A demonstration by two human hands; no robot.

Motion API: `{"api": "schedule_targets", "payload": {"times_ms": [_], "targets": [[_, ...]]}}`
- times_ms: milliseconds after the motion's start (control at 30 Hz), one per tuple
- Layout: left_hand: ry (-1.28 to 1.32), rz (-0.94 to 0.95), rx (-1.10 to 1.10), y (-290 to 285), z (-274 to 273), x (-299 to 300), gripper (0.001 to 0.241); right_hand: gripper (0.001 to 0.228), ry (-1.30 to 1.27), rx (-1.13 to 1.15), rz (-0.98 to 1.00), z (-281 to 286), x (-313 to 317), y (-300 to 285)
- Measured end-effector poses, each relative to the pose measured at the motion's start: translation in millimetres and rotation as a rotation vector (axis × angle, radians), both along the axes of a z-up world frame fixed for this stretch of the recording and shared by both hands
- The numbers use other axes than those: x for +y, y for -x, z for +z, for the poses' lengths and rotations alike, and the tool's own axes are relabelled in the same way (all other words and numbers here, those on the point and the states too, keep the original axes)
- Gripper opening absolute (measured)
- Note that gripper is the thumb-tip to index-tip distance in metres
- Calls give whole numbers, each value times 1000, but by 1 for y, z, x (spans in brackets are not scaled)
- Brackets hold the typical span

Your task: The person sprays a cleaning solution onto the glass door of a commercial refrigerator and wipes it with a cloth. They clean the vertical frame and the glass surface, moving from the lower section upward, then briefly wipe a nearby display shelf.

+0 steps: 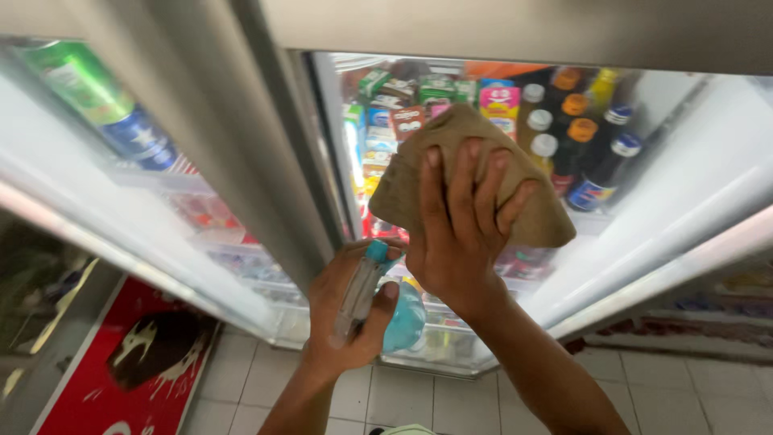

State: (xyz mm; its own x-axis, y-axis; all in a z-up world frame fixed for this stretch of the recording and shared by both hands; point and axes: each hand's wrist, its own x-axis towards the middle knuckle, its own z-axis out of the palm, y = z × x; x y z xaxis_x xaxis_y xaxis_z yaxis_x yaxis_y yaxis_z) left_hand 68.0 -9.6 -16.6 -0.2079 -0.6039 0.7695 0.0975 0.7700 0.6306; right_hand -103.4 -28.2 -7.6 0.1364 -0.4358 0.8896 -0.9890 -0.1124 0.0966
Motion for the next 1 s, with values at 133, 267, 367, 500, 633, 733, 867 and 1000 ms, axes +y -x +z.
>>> {"api": "schedule_targets", "payload": {"times_ms": [133,267,367,500,633,733,867,1000], "targets": [[-10,198,71,-40,-21,-5,28,50,34,280,2,9,-19,-41],[16,192,-10,-50,-36,-10,27,46,15,477,57,-7,-10,-13],[38,87,-36,-48,-41,-12,25,50,-32,554,77,-18,4,9],[34,-29,-24,-51,-41,-14,22,52,-9,451,67,0,7,18],[42,-42,-50,-57,-43,-15,22,56,-11,221,48,12,-7,1],[34,-31,-83,-60,-50,-18,23,53,-23,303,-54,-11,-14,-10],[-18,-64,-120,-61,-62,-20,24,45,-64,491,53,-66,-5,-6],[29,-107,-100,-60,-69,-23,25,44,-146,471,96,-82,12,28]]}}
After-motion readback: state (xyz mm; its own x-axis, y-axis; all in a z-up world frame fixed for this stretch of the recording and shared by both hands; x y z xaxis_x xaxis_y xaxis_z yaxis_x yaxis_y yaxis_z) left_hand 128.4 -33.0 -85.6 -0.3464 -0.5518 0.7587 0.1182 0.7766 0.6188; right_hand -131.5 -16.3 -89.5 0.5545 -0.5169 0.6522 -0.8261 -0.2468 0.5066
